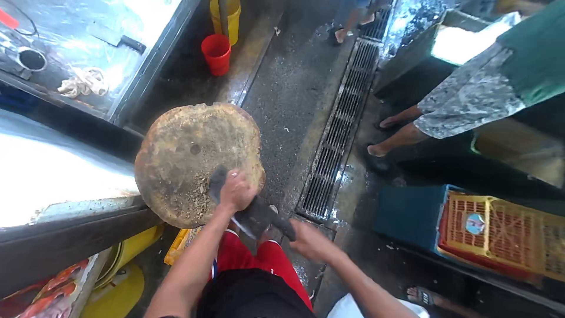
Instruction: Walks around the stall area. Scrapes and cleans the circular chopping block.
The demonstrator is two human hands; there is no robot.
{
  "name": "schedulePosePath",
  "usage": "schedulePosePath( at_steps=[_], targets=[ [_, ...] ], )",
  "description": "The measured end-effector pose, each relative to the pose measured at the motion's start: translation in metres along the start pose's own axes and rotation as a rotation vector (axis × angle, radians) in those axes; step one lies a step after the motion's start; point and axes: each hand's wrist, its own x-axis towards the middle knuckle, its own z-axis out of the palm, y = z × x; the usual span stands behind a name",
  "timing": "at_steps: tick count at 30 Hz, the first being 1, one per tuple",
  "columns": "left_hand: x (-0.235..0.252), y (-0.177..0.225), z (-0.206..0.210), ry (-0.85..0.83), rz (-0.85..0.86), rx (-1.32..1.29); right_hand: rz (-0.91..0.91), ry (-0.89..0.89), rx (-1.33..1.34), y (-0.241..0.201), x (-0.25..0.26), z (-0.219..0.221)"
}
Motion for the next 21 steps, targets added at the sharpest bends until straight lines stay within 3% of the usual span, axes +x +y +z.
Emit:
schedulePosePath(
  at_steps=[2,8,12,14,21],
  targets=[
    [-0.013,-0.011,0.0,0.0,-0.033,0.054,-0.01,-0.008,-0.022,-0.006,0.004,0.014],
    [0.049,0.048,0.019,-0.04,0.074,-0.018,0.105,0.082,0.053,0.053,-0.01,-0.021],
    [0.018,-0.002,0.0,0.043,-0.005,-0.045,-0.004,0.008,-0.053,-0.002,0.007,-0.026],
    [0.008,-0.011,0.002,0.065,-0.006,0.02,-0.005,-0.012,-0.067,-0.008,0.01,-0.016],
    [0.077,0.08,0.021,-0.153,0.068,-0.029,0.111,0.021,0.154,0.087,-0.007,-0.045]
  ],
)
